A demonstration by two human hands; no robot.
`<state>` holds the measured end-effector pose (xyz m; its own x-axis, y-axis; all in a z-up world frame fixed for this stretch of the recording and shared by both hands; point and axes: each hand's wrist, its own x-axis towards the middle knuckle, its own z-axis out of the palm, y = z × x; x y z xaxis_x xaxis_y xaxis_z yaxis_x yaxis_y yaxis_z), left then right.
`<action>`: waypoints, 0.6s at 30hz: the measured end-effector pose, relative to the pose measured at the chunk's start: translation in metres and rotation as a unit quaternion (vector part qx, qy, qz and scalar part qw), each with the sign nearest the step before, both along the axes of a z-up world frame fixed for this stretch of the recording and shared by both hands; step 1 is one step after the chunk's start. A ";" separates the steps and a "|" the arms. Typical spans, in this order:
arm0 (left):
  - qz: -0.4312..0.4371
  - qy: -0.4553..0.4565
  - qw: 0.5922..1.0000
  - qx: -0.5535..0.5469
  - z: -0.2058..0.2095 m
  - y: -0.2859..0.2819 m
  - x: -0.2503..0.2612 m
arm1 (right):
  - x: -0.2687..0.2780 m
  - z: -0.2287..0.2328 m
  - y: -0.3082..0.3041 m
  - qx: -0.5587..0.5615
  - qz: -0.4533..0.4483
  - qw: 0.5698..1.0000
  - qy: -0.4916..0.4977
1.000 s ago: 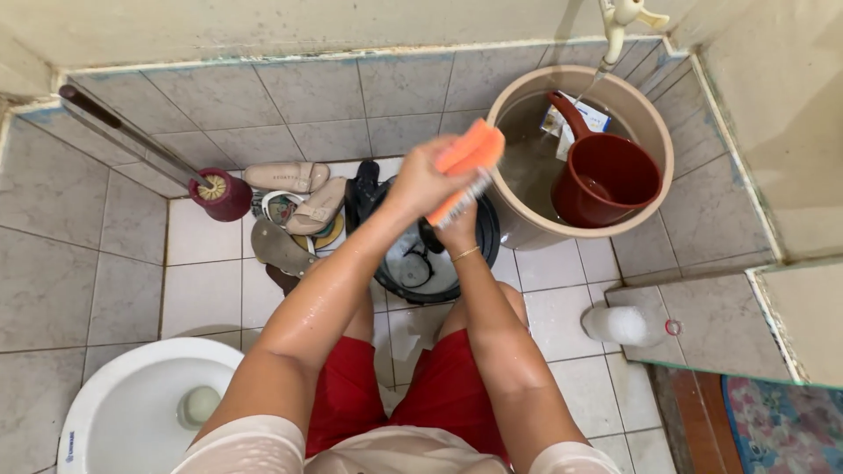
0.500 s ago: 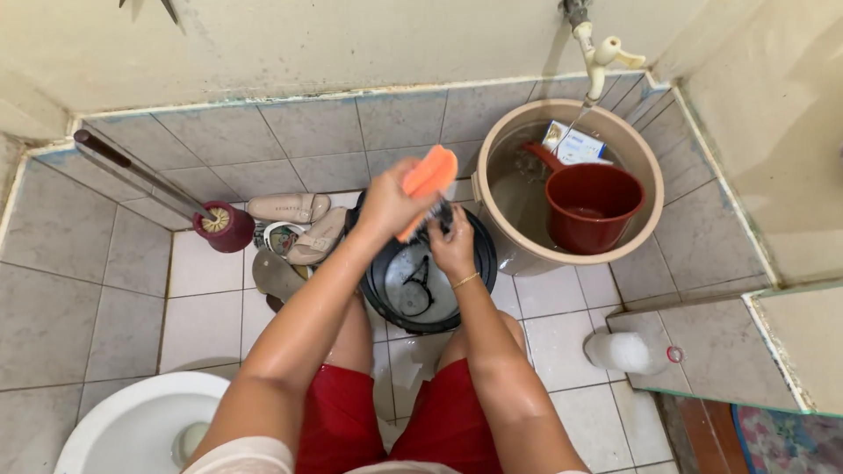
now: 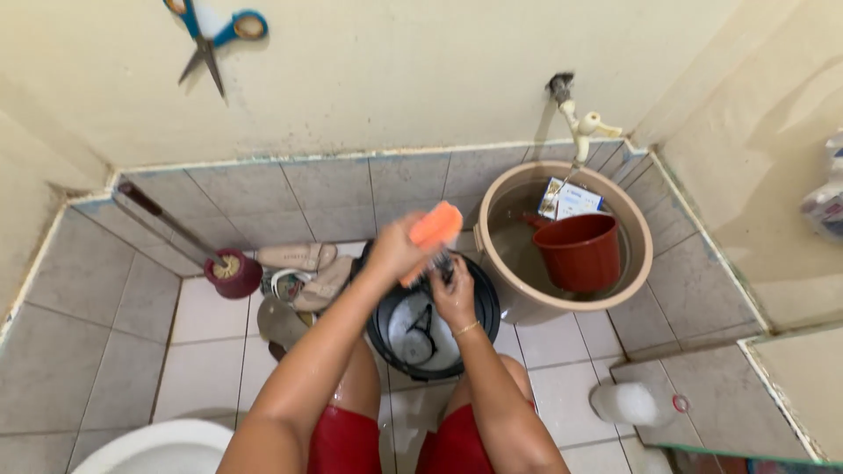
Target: The person sits on the bathroom floor and washes a pair of black shoes using an orange brush and soapy water from a black bucket. They scrub the shoes thoroughly and rinse them with water from a red scoop.
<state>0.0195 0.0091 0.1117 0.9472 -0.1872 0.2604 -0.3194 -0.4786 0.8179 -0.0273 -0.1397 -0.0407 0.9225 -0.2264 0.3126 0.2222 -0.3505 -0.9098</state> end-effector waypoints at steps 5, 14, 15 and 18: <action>-0.091 0.027 0.995 0.027 0.006 -0.006 -0.030 | 0.000 0.000 -0.003 0.095 0.078 0.992 -0.043; -0.101 0.027 0.993 0.047 0.015 -0.008 -0.026 | 0.007 -0.004 -0.004 0.101 0.057 0.990 -0.079; -0.137 0.013 0.988 0.070 0.009 -0.011 -0.032 | 0.003 -0.005 -0.003 0.078 0.032 0.996 -0.041; -0.047 -0.003 0.999 0.012 0.011 0.002 0.003 | 0.003 -0.003 -0.001 0.034 -0.005 0.999 -0.014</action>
